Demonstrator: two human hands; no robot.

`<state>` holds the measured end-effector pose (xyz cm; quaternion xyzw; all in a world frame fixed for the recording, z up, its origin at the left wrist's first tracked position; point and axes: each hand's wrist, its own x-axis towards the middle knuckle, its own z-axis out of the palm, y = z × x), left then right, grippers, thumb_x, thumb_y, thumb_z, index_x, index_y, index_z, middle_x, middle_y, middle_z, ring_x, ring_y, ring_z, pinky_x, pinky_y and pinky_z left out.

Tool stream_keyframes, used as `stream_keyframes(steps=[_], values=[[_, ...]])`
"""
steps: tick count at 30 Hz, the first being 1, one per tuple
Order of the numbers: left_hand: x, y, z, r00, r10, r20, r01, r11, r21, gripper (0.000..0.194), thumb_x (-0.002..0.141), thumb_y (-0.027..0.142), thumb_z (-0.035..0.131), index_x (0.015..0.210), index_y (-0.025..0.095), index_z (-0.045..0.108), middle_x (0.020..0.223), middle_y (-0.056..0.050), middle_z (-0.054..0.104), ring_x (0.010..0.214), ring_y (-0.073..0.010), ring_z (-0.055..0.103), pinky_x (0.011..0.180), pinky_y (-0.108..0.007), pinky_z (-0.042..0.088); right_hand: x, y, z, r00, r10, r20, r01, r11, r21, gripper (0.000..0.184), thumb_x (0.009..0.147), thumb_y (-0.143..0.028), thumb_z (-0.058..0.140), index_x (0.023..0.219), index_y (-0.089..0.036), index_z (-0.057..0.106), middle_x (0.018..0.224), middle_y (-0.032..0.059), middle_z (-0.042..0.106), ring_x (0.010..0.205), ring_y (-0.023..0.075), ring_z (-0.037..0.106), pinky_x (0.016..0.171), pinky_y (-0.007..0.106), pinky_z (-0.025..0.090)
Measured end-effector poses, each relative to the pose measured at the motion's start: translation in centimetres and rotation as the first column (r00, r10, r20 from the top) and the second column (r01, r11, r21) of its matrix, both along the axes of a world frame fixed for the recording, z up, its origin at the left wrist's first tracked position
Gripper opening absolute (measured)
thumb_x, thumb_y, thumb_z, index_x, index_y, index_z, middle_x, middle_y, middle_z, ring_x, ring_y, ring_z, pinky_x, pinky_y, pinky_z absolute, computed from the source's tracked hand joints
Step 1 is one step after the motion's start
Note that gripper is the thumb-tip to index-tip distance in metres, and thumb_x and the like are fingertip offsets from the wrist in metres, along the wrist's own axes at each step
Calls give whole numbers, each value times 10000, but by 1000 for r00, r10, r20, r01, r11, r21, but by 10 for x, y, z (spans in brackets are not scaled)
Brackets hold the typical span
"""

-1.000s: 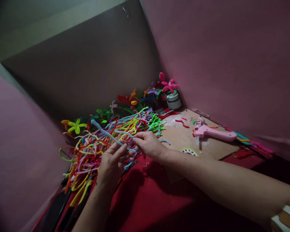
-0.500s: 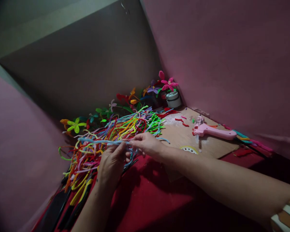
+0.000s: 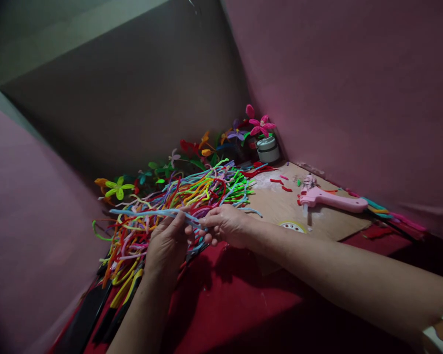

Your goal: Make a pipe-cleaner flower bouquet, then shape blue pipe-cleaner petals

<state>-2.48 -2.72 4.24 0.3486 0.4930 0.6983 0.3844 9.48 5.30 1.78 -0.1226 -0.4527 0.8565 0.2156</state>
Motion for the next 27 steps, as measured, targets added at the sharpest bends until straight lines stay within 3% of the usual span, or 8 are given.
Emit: stream_keyframes(steps=[7,11,20,23,27], values=[[-2,0,-2,997,-28,-71,26,999,-34,253,688,268,673,888,114,641,501,27,552,419,-74,515,435,-179,413,-3,-1,-3,998,-52,44,47,995,91,187,706,-239,657,649,-121,524,510,-26,544,356,34,423,326,156,292],[0,-2,-1,989,-31,-147,23,998,-59,224,712,264,655,883,120,647,495,25,559,408,-76,519,422,-177,410,-2,-2,-2,990,-112,80,107,992,71,139,709,-179,629,656,-131,511,480,-32,533,335,35,411,316,148,270],[-3,-3,1,991,-93,-96,88,995,-52,241,679,261,684,856,99,658,476,14,554,378,-74,493,389,-183,409,-2,-5,-3,994,-91,62,90,996,19,157,669,-157,661,639,-124,510,527,-14,570,353,29,409,329,145,278],[-3,-3,0,991,-102,-88,97,993,-62,246,689,264,678,862,91,657,485,15,552,388,-74,496,392,-185,414,-1,-3,-3,997,-51,63,49,999,19,140,680,-165,659,653,-122,528,513,-23,556,355,33,418,333,149,286],[-3,-3,-1,989,-120,-81,116,992,-55,228,704,264,665,846,87,656,503,19,537,426,-88,526,396,-187,419,2,2,-3,995,94,20,-95,995,23,164,785,-240,567,750,-86,612,560,10,579,392,48,473,357,162,321]])
